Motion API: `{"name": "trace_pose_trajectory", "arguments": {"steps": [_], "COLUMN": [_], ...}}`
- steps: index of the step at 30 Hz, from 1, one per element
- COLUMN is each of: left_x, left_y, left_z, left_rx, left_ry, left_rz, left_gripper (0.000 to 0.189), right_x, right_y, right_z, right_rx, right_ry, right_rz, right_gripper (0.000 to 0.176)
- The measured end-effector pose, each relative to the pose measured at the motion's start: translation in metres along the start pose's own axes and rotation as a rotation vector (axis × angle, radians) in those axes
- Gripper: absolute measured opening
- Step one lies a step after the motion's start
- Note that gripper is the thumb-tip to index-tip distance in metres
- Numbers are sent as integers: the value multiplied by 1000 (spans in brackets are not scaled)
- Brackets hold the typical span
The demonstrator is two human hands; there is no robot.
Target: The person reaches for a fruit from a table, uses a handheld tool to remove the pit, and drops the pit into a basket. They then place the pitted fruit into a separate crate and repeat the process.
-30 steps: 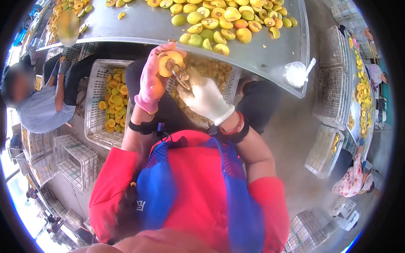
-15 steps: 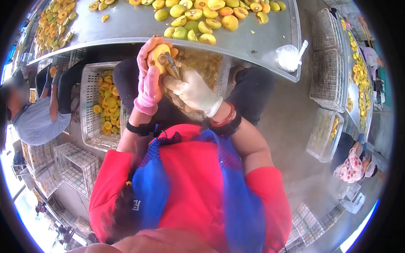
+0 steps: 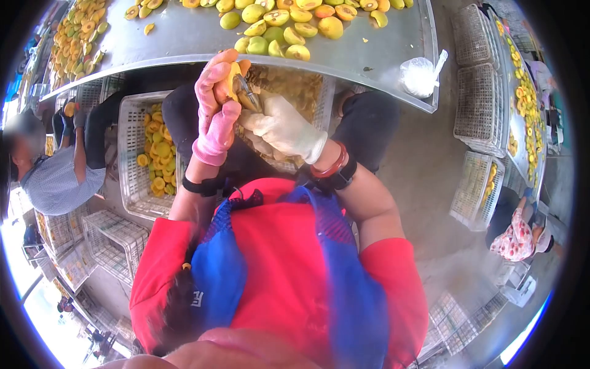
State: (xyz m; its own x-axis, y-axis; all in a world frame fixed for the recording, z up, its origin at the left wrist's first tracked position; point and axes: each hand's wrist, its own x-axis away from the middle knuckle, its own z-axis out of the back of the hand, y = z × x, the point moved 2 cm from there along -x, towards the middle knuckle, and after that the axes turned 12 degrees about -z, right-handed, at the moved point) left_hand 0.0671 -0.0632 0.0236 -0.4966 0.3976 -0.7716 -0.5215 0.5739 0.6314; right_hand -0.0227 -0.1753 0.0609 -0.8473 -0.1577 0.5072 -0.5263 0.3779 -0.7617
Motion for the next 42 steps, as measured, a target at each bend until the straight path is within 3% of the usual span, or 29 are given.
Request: {"name": "trace_pose_trajectory", "arguments": {"steps": [1,4,6,7,9,12,15,17,18,20,22,24,26,27,28,30,32,35,39,40,41,42], "left_x": [-3,-20,-17,-16,-18,-16,-11,-14,-13,-11,-13,-12,-10,-9,-9,-8,-7,1,-11,-14,-16,-16], "left_y": [0,13,11,10,12,5,1,2,3,3,1,-4,-2,-2,-2,-3,-6,-13,-5,-2,-2,-3], "left_z": [-1,-5,-7,-10,-15,-13,-14,-13,-11,-10,-10,-11,-10,-9,-9,-8,-4,-3,4,3,7,3], "left_rx": [-27,250,321,355,191,81,238,195,169,103,91,100,163,193,206,151,127,165,306,336,141,195], "left_ry": [-4,155,281,346,380,386,429,423,420,395,376,362,403,423,419,384,334,359,383,376,255,327], "left_rz": [-18,245,332,375,288,194,184,210,238,187,159,113,219,272,205,180,167,236,470,444,359,437], "left_gripper": [47,43,39,38,34,32,20,22,25,25,24,22,22,21,22,23,25,28,35,32,34,35], "right_x": [-1,-16,-20,-20,-17,-17,-20,-22,-22,-14,-11,-37,-37,-20,-11,-11,-28,-36,-22,-22,-23,-33], "right_y": [0,19,25,24,16,7,10,8,10,-1,-5,15,12,-4,-9,-10,9,23,10,10,9,15], "right_z": [2,4,5,2,-6,1,3,4,3,6,4,15,14,7,2,4,11,13,8,3,8,7], "right_rx": [17,163,301,256,166,280,713,633,589,268,110,529,551,366,176,310,723,602,13,-18,56,252], "right_ry": [6,112,248,209,134,64,333,272,237,24,-78,174,177,52,-72,-15,198,173,-131,-112,-77,50], "right_rz": [19,286,332,316,291,198,539,554,554,47,-104,536,527,195,-137,-121,456,424,-166,-131,-159,153], "right_gripper": [35,29,22,21,19,18,18,24,27,26,24,24,26,29,31,34,34,33,11,8,10,10]}}
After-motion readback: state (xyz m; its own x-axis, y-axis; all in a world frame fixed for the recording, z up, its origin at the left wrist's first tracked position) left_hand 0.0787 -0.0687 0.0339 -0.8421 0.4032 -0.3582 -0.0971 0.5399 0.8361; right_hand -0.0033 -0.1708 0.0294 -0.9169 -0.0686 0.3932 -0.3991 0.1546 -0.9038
